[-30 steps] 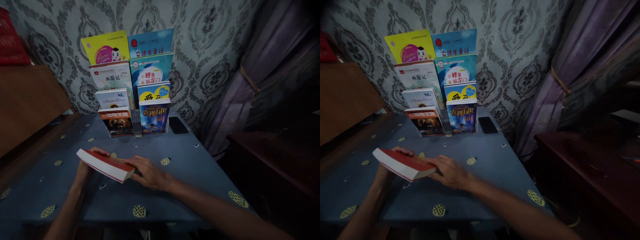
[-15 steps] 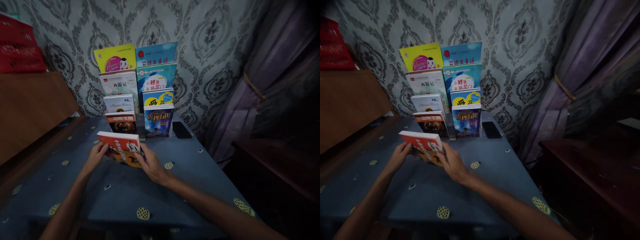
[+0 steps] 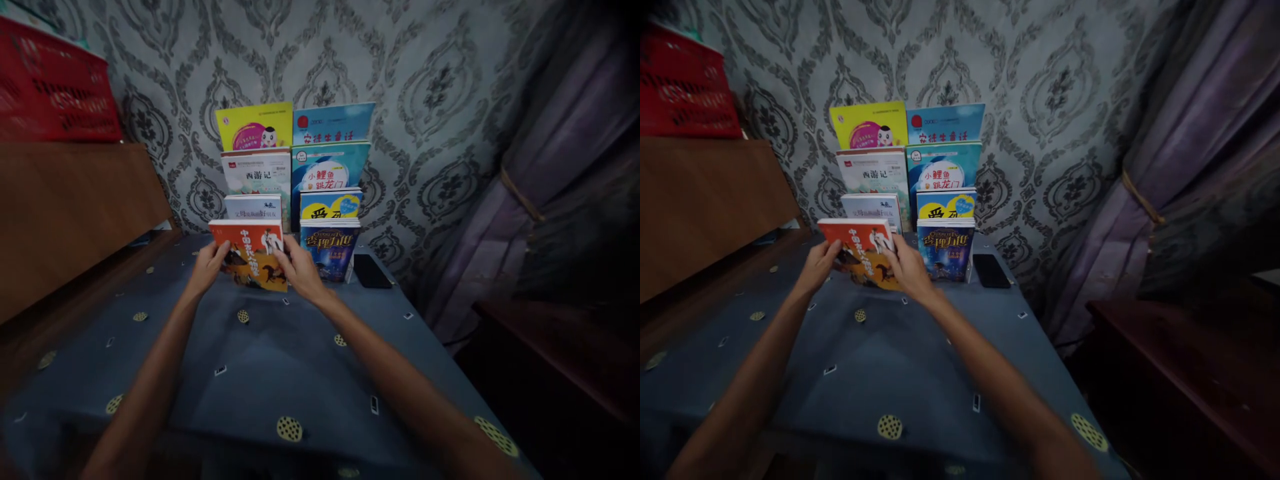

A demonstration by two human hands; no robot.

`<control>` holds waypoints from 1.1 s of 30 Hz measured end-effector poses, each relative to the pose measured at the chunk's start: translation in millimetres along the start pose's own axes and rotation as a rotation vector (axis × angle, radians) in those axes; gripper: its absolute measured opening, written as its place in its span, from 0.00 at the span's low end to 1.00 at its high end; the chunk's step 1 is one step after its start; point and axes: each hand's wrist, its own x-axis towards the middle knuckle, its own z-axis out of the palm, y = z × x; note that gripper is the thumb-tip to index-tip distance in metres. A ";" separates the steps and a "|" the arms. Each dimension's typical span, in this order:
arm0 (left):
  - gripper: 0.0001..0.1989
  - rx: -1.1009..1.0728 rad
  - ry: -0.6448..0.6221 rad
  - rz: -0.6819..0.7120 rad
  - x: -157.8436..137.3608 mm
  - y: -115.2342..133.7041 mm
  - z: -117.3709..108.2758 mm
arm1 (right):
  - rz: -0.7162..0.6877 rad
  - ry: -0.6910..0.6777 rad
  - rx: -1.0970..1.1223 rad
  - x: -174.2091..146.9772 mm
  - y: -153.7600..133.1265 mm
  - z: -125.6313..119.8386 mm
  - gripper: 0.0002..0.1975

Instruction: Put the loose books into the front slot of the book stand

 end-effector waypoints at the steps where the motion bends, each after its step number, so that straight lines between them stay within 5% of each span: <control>1: 0.36 0.004 0.027 0.037 6.4 0.3 0.4 | -0.036 -0.001 -0.011 9.1 0.2 -3.8 0.16; 10: 0.27 0.059 0.216 0.248 34.9 -1.8 15.1 | -0.128 0.051 0.025 38.6 11.4 -17.6 0.20; 33: 0.27 0.067 0.164 0.155 36.0 -29.1 21.8 | -0.002 -0.031 -0.036 35.1 32.1 -10.3 0.12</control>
